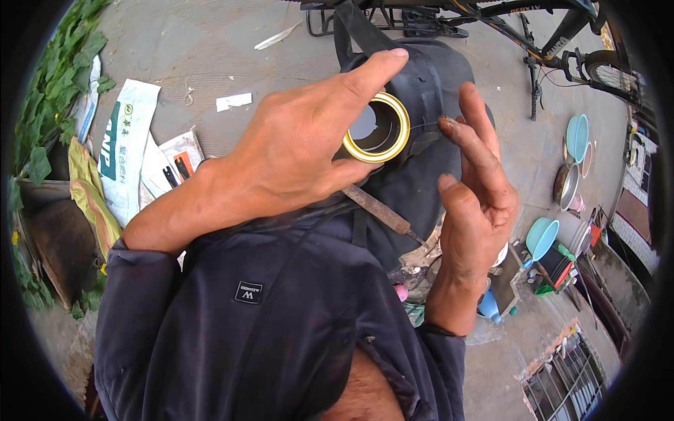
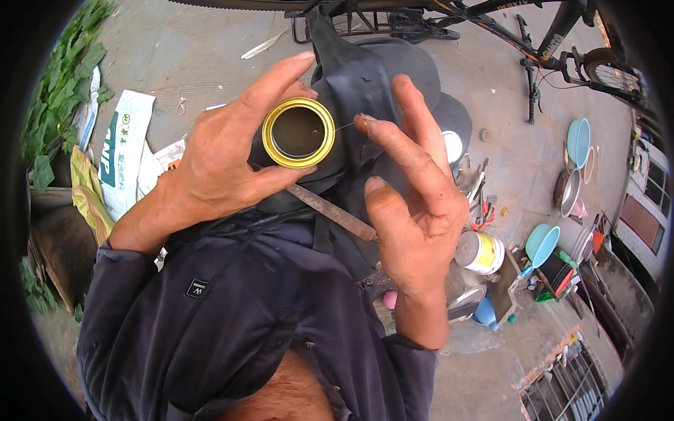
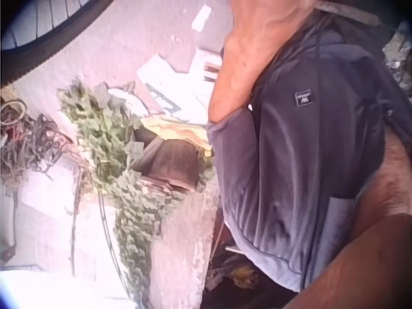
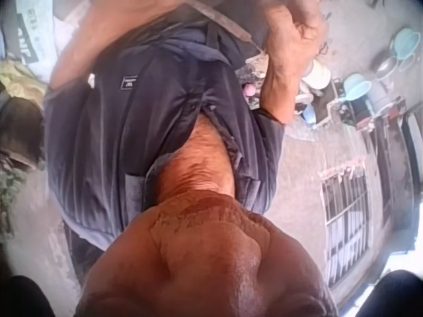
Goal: The person opens a small can of adhesive, applies it to a puncture on a bicycle inner tube, and then applies a patch over the hole. They press the patch firmly to secure it.
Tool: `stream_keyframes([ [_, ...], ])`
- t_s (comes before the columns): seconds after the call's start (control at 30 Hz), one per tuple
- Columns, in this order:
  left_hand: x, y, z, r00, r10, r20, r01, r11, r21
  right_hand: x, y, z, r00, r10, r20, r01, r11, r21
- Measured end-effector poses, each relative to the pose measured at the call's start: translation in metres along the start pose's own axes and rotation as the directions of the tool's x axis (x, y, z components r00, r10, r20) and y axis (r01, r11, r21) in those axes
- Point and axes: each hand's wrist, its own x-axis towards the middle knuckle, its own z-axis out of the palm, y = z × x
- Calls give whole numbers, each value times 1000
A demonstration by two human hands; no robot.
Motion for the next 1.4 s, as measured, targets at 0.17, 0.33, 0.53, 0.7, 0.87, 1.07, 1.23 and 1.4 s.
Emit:
stream_keyframes([
  [0.17,0,-2,0,1000,15,-4,-15,1000,20,14,16,0,995,-82,-51,60,943,-326],
  [0.33,1,-5,1,1000,12,-6,-12,1000,25,27,37,6,987,-154,-40,109,838,-535],
  [0.53,2,-5,4,1000,8,5,-8,1000,27,34,40,10,968,-245,54,206,651,-730],
  [0.7,3,-6,3,999,-19,31,19,1000,7,30,33,9,953,-270,141,268,526,-807],
  [0.87,3,-4,2,999,-15,41,15,1000,14,32,38,5,946,-303,119,261,486,-834],
  [1.07,6,-4,2,999,-5,38,4,1000,18,31,35,6,940,-302,157,289,465,-837],
  [1.23,5,-4,2,1000,5,24,-5,1000,5,38,35,9,936,-309,167,299,447,-843],
  [1.4,5,-3,-1,998,-35,52,35,999,9,36,36,3,939,-306,157,282,426,-860],
])
